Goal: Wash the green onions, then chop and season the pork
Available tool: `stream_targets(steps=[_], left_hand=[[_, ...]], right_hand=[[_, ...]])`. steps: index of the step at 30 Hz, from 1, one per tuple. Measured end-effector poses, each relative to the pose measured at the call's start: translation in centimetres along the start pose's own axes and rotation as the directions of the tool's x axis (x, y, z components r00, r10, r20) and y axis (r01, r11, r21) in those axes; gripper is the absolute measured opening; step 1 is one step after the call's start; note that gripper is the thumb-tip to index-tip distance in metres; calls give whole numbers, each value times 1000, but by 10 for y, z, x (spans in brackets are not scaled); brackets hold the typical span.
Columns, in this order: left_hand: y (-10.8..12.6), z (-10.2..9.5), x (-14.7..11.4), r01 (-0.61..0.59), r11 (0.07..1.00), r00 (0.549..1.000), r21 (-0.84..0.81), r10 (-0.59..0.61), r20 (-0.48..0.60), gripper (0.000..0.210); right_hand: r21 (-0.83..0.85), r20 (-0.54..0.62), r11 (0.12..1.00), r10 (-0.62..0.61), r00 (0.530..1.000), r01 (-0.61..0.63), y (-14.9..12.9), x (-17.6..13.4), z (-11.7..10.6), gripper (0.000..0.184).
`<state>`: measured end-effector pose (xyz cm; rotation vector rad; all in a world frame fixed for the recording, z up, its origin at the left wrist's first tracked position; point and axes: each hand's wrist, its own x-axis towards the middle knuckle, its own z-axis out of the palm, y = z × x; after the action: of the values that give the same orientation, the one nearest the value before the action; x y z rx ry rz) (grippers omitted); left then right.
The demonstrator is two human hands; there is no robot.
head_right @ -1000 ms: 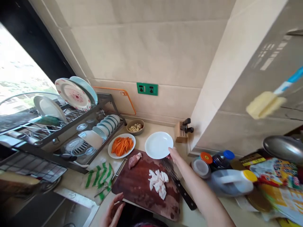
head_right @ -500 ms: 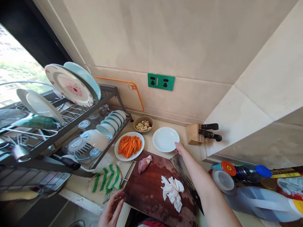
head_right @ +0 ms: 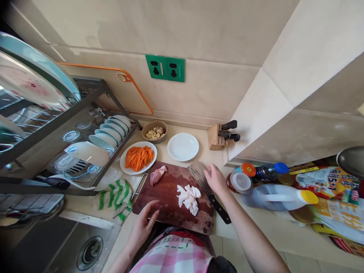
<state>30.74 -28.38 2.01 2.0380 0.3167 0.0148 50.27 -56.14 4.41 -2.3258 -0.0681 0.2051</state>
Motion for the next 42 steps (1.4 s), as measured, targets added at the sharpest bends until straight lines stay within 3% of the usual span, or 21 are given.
stream_targets(steps=[3, 5, 9, 13, 16, 18, 21, 23, 26, 32, 39, 42], left_hand=[[14, 23, 8, -57, 997, 995, 60, 52, 86, 35], [24, 38, 15, -66, 991, 988, 113, 50, 144, 41], [42, 60, 28, -63, 950, 984, 305, 7, 180, 69], [52, 74, 37, -45, 873, 979, 486, -59, 196, 90], [57, 81, 42, 9, 803, 972, 595, -147, 183, 97], [60, 84, 44, 35, 770, 968, 637, -185, 170, 100], [63, 88, 46, 39, 756, 965, 654, -198, 171, 103], [64, 90, 46, 43, 761, 962, 648, -206, 177, 106], [64, 94, 43, 42, 780, 962, 624, -200, 185, 112], [61, 104, 36, 38, 806, 969, 591, -175, 176, 118], [50, 104, 34, -4, 886, 987, 464, -71, 145, 101], [43, 100, 33, -6, 928, 992, 373, -40, 117, 98]], right_hand=[[-131, 92, 990, -38, 995, 50, 50, -77, -5, 39], [-134, 151, 989, -36, 988, 56, 73, -104, 1, 48], [-101, 208, 991, -65, 976, 87, 77, -110, 12, 50], [-57, 123, 991, -113, 986, 120, 63, -114, 0, 42], [215, 146, 974, 36, 989, -67, 65, -135, -20, 39], [430, 301, 853, 174, 938, -296, 74, -153, -29, 40], [573, 472, 625, 277, 837, -530, 93, -178, -28, 46], [610, 513, 521, 315, 799, -597, 107, -189, -19, 48], [643, 527, 452, 324, 785, -619, 122, -197, -2, 54], [599, 559, 506, 290, 777, -620, 113, -191, 13, 57], [583, 592, 618, 123, 797, -528, 93, -177, 32, 53], [570, 620, 630, 91, 779, -527, 86, -172, 40, 50]])
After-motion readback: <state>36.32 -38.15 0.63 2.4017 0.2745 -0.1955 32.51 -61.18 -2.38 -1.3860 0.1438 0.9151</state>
